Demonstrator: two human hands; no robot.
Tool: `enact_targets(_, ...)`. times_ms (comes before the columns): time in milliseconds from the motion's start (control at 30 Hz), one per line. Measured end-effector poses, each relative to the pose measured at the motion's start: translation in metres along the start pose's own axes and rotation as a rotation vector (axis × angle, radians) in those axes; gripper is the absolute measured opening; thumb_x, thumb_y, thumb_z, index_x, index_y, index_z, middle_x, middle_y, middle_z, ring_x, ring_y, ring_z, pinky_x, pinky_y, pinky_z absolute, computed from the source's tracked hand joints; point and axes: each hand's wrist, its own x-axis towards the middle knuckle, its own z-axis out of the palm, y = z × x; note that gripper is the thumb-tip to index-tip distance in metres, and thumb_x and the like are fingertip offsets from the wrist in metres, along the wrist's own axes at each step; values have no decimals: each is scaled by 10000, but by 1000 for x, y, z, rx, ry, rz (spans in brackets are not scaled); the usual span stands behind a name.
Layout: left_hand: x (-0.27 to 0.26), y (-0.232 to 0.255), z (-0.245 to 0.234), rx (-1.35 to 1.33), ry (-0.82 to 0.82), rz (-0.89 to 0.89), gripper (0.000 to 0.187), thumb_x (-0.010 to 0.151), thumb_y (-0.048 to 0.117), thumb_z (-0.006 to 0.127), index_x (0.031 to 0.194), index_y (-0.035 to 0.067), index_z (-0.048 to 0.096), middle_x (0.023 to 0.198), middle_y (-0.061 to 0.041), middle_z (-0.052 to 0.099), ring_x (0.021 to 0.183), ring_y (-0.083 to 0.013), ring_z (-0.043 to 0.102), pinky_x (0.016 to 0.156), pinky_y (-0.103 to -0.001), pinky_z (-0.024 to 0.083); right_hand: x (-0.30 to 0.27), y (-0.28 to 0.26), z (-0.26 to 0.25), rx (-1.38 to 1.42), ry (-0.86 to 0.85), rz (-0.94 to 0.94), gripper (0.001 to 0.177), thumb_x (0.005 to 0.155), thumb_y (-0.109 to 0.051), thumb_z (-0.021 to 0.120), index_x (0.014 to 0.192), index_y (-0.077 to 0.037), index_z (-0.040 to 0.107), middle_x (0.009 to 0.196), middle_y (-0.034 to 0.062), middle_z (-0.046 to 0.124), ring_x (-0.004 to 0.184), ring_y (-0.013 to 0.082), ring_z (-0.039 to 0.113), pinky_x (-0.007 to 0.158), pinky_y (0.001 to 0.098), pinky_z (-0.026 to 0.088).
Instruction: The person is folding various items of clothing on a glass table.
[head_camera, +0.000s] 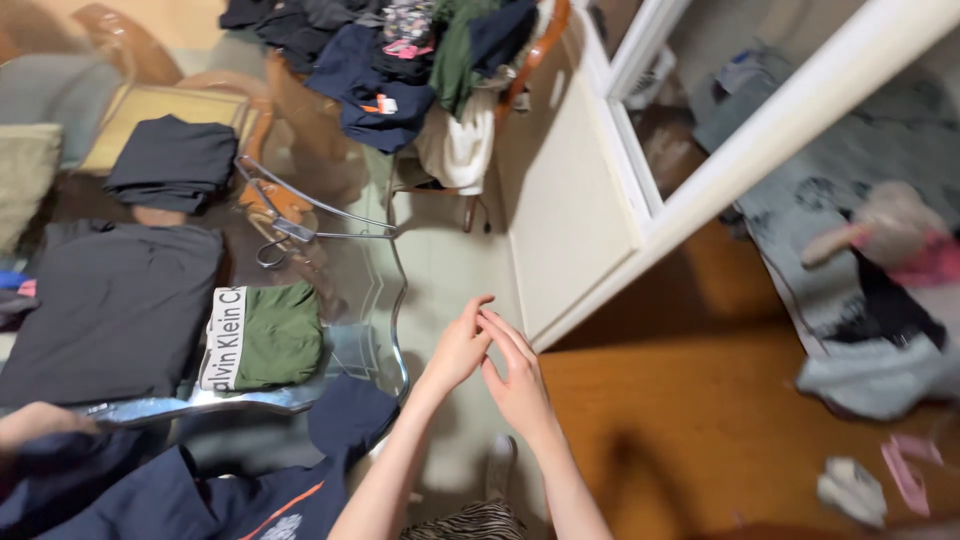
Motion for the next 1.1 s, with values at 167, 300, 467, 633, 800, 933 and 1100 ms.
enact_targets(167, 81, -77, 0, -11, 222, -102, 525, 949, 273, 543, 1444, 104, 490, 1175, -222, 724, 1037, -362, 725, 889, -414, 552, 74, 39, -7, 3, -207, -123, 522, 887, -17, 651, 1402, -51, 579, 1513, 121, 546, 1395, 318, 506, 1143, 414, 412)
enact_targets(300, 134, -118, -2, -151, 401, -222, 606, 976, 407, 538, 1459, 52, 450, 1274, -200, 689, 1133, -341, 697, 952, -398, 531, 130, 59, -18, 7, -387, -179, 512, 910, -72, 631, 1418, -75, 568, 1520, 92, 540, 1395, 300, 491, 1146, 408, 395)
enact_targets(467, 162, -168, -15, -68, 633, -256, 655, 959, 432, 602, 1442, 10, 472, 1301, -240, 651, 1216, -336, 638, 1008, -393, 492, 191, 96, 4, -27, -533, -301, 492, 912, -111, 635, 1401, -92, 581, 1521, 84, 531, 1425, 294, 446, 1161, 428, 347)
enact_targets(633, 161, -225, -47, -34, 870, -377, 667, 919, 424, 631, 1408, -13, 508, 1278, -248, 664, 1189, -341, 655, 1005, -401, 498, 227, 118, 59, -8, -637, -488, 502, 902, -129, 653, 1400, -111, 588, 1523, 88, 521, 1462, 290, 419, 1194, 477, 284)
enact_targets(800, 209, -345, -85, -79, 1053, -502, 743, 883, 428, 683, 1416, -54, 496, 1290, -312, 642, 1227, -390, 629, 1032, -410, 485, 272, 170, 143, -135, -789, -599, 698, 820, -166, 740, 1471, -143, 489, 1581, 137, 406, 1457, 372, 353, 1180, 514, 251)
enact_targets(933, 239, -358, -110, -164, 1169, -583, 838, 854, 428, 711, 1454, -73, 410, 1298, -351, 609, 1243, -420, 610, 1030, -428, 486, 299, 218, 211, -338, -957, -528, 846, 758, -188, 815, 1501, -179, 411, 1574, 195, 294, 1453, 384, 313, 1157, 537, 256)
enact_targets(1100, 257, -301, -147, -113, 1178, -860, 714, 869, 409, 643, 1363, -36, 383, 1174, -339, 675, 1124, -484, 652, 982, -515, 498, 332, 234, 271, -429, -1112, -415, 743, 721, -11, 762, 1380, -164, 455, 1477, 190, 373, 1147, 423, 595, 917, 520, 535)
